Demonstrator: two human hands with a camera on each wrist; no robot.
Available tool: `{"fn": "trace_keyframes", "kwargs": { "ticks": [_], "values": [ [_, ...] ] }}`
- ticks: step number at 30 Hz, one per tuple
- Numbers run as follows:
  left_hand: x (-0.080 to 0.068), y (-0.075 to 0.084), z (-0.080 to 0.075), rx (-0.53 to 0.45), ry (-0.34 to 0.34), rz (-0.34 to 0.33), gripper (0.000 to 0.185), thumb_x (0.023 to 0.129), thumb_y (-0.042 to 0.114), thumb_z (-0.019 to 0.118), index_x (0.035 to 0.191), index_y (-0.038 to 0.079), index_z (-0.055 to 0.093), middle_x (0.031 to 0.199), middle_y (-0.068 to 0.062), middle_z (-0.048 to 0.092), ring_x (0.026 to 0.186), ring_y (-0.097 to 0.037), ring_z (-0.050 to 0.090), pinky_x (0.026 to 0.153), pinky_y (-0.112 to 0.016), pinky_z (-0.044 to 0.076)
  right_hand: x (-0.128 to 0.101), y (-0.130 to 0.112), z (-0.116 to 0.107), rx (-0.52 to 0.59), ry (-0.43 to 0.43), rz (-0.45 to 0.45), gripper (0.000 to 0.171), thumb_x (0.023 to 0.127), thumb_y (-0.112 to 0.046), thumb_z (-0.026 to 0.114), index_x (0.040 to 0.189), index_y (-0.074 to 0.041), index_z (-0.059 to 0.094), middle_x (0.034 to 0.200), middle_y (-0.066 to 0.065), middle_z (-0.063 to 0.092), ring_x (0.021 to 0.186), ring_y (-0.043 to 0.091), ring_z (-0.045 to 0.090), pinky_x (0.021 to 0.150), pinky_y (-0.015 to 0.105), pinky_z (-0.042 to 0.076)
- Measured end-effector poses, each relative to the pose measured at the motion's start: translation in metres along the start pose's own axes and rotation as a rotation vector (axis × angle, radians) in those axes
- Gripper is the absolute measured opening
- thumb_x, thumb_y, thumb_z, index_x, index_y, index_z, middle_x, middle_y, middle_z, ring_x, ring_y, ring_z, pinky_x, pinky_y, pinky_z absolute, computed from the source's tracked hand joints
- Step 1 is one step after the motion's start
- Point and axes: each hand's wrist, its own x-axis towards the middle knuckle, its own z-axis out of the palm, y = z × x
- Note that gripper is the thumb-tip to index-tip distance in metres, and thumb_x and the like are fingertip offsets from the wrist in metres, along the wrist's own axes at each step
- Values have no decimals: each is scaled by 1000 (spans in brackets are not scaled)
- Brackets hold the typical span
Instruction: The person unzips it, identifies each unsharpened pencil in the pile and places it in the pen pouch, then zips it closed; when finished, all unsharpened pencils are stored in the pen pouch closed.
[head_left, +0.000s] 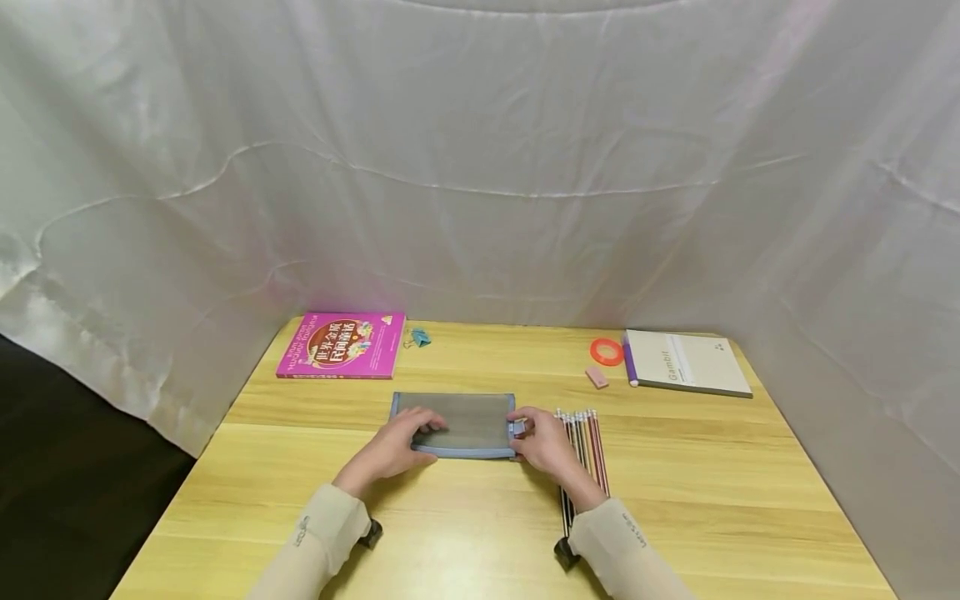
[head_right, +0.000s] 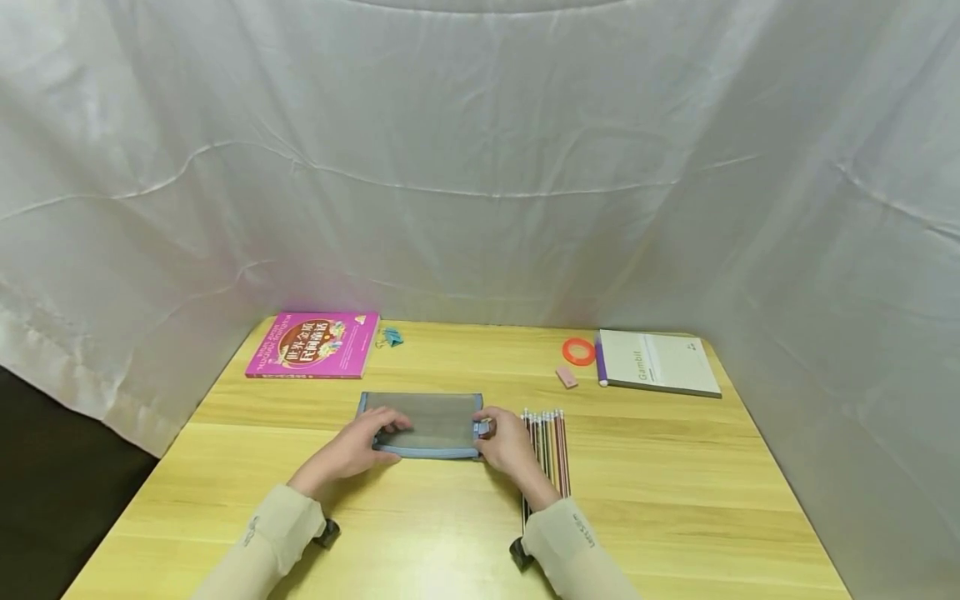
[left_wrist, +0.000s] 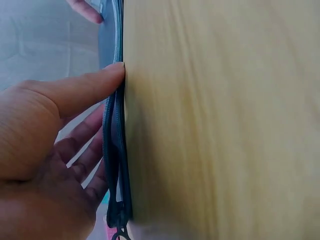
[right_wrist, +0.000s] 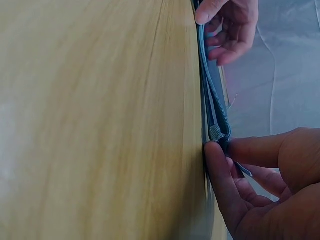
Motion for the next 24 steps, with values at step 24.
{"fn": "trace_keyframes", "kwargs": {
  "ticks": [24],
  "values": [
    [5, -6, -4, -265, -89, -100, 6, 101, 12, 66, 105, 9, 70, 91, -1, 62, 83, -13, 53, 74, -23, 46, 0, -1, -1, 8, -4, 16, 39, 87, 7, 75, 124, -4, 70, 97, 14, 57, 70, 18, 67, 57, 30, 61]
  ]
}}
